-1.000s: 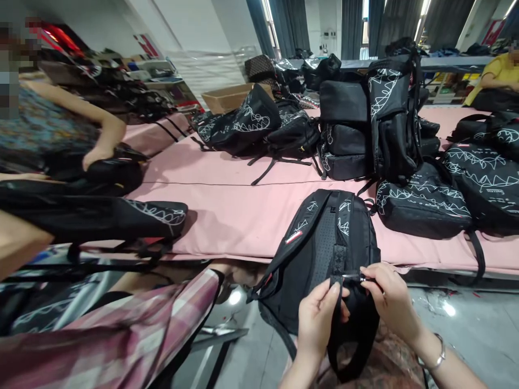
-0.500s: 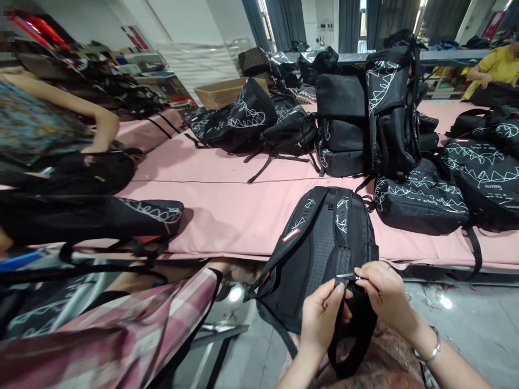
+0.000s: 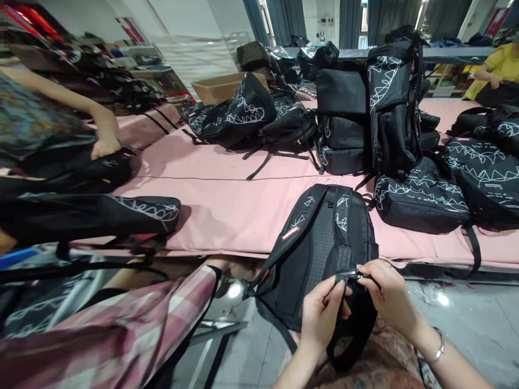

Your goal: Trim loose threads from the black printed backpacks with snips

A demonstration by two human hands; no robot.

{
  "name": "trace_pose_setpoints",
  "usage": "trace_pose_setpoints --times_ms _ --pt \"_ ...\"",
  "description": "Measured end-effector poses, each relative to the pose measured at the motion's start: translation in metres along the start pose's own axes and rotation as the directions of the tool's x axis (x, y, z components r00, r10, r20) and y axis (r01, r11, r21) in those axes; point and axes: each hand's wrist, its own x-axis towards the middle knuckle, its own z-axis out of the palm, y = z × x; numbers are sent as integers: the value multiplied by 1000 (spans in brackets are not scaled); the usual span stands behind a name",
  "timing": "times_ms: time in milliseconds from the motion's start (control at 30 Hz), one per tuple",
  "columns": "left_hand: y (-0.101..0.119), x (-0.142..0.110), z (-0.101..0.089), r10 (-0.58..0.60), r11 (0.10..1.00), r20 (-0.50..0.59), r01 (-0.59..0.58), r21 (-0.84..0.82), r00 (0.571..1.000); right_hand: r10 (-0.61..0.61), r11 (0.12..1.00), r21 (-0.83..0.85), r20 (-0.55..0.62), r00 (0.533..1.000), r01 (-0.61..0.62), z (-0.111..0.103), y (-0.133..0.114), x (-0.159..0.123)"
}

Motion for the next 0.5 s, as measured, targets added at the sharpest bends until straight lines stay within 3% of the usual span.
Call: trace_pose_setpoints --times_ms 333,433,500 --pt "-2 0 -1 18 999 28 -17 -46 999 -64 997 47 -3 998 64 2 3 4" --pt "-3 2 -3 -66 953 86 88 -291 994 43 969 245 -15 999 -38 0 1 4" --pt "-6 6 -6 -141 806 223 242 -541 965 217 882 428 0 976 -196 0 -2 6"
